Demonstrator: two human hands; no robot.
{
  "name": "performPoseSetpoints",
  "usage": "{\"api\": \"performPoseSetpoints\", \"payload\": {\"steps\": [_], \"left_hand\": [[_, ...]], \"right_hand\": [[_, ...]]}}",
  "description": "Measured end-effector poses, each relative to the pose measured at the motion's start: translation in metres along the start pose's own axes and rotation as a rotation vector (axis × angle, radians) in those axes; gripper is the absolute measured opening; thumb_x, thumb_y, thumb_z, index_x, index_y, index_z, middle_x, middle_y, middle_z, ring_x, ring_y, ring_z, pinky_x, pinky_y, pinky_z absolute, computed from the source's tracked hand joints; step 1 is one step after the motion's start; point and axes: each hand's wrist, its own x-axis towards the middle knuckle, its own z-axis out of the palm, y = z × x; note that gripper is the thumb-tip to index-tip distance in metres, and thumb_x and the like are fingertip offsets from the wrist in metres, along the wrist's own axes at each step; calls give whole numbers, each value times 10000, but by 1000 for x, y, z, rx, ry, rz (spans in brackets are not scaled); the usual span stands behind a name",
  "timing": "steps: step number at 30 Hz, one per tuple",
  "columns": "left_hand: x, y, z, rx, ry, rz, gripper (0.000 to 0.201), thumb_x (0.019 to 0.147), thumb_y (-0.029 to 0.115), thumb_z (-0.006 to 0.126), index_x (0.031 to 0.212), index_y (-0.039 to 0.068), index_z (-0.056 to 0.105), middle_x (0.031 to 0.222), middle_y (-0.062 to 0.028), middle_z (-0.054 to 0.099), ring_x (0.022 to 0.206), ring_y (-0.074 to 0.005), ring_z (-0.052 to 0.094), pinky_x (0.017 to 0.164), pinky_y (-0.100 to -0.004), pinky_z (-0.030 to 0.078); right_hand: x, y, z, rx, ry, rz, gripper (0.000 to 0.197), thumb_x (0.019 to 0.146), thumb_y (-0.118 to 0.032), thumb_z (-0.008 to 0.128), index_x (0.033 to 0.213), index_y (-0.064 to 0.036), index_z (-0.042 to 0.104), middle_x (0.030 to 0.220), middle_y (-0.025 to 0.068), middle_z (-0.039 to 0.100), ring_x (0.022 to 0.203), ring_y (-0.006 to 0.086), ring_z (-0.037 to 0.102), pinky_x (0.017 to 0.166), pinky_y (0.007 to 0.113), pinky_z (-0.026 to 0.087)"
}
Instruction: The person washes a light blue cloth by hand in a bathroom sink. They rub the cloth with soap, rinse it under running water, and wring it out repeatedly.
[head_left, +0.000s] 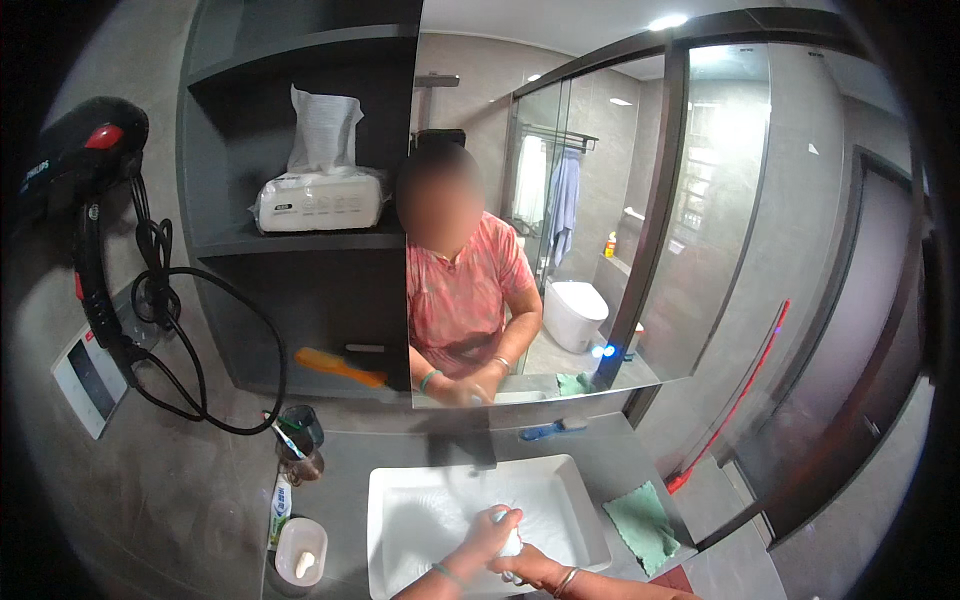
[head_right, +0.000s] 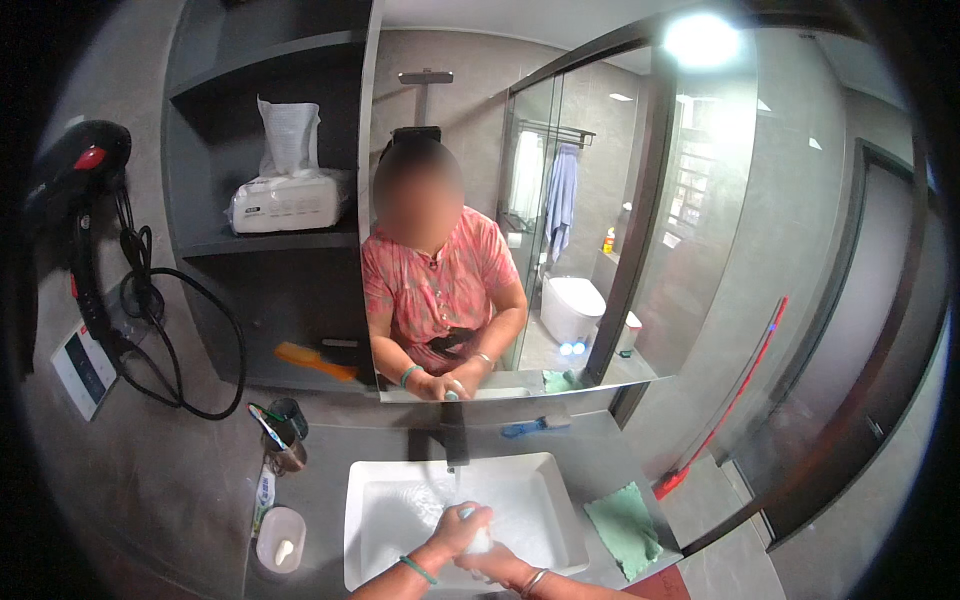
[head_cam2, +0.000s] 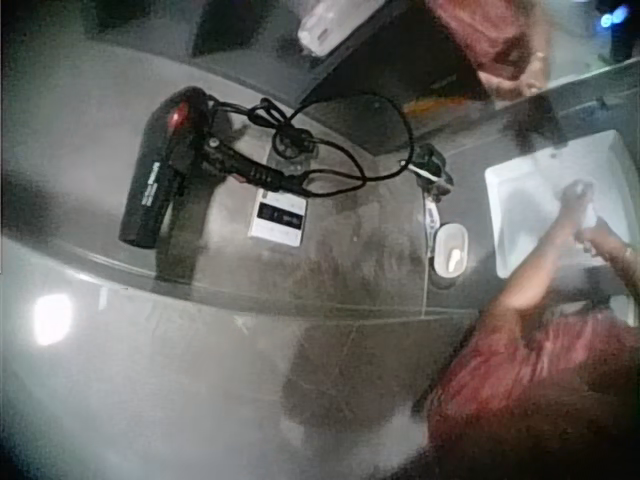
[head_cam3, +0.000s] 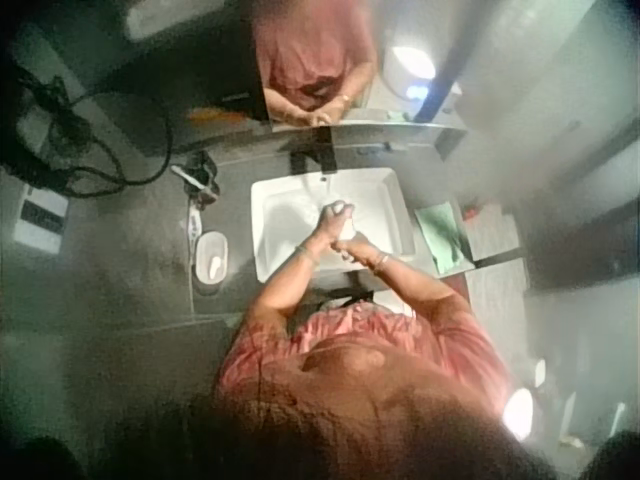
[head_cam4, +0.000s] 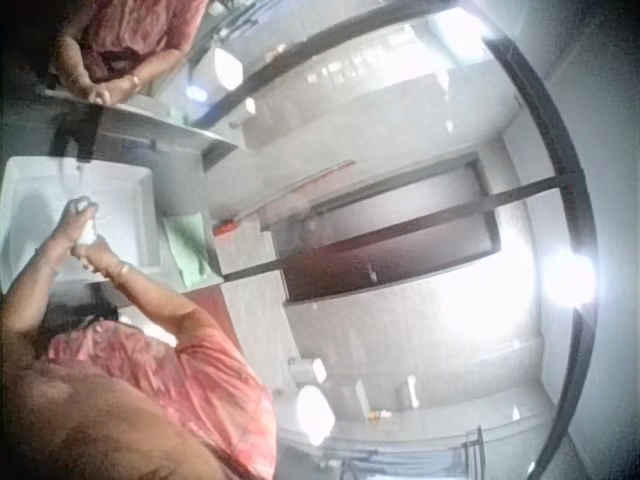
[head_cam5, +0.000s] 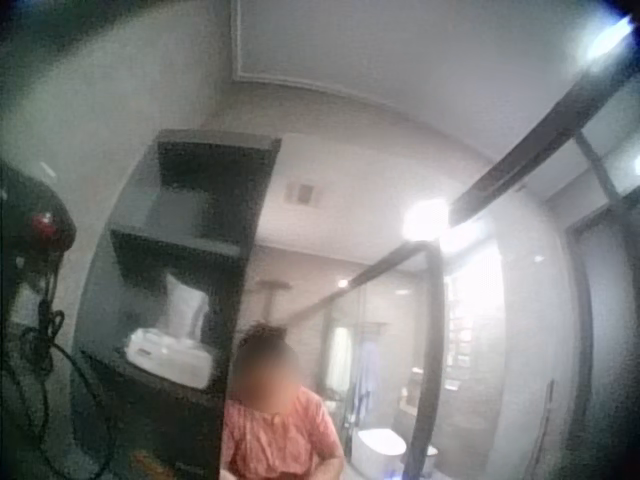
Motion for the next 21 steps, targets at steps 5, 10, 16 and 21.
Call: {"api": "performPoseSetpoints", "payload": {"steps": [5,10,16,21], "left_hand": [[-5,2,-2,-4,52,-2,317,946,344,674,859,40,694,781,-24,683,732,-112,625,695,-305,519],[-21,40,-10,-358,-190,-63,482,961,438,677,1230,44,611,1080,-157,696,933,-279,703,848,-405,573],[-41,68,17,-627,-392,93,713,933,473,704,1492,123,435,1316,-259,621,1163,-474,630,987,-574,525],[-44,77,37,-216,-351,64,255,958,262,662,1046,25,628,940,-150,709,876,-272,694,810,-409,566]], "right_hand": [[5,1,4,-2,-6,-62,450,786,-362,777,1097,-73,631,895,21,639,737,120,566,614,280,454],[-8,-8,-7,434,-274,49,428,845,-291,751,1177,-81,579,922,61,645,659,128,550,501,246,388],[-49,-26,-23,698,-608,39,345,937,-330,676,1110,-53,564,885,50,585,575,82,470,422,196,324],[-73,-27,-38,649,-602,68,291,916,-318,699,1041,-64,633,835,45,635,548,117,532,404,207,372]]}}
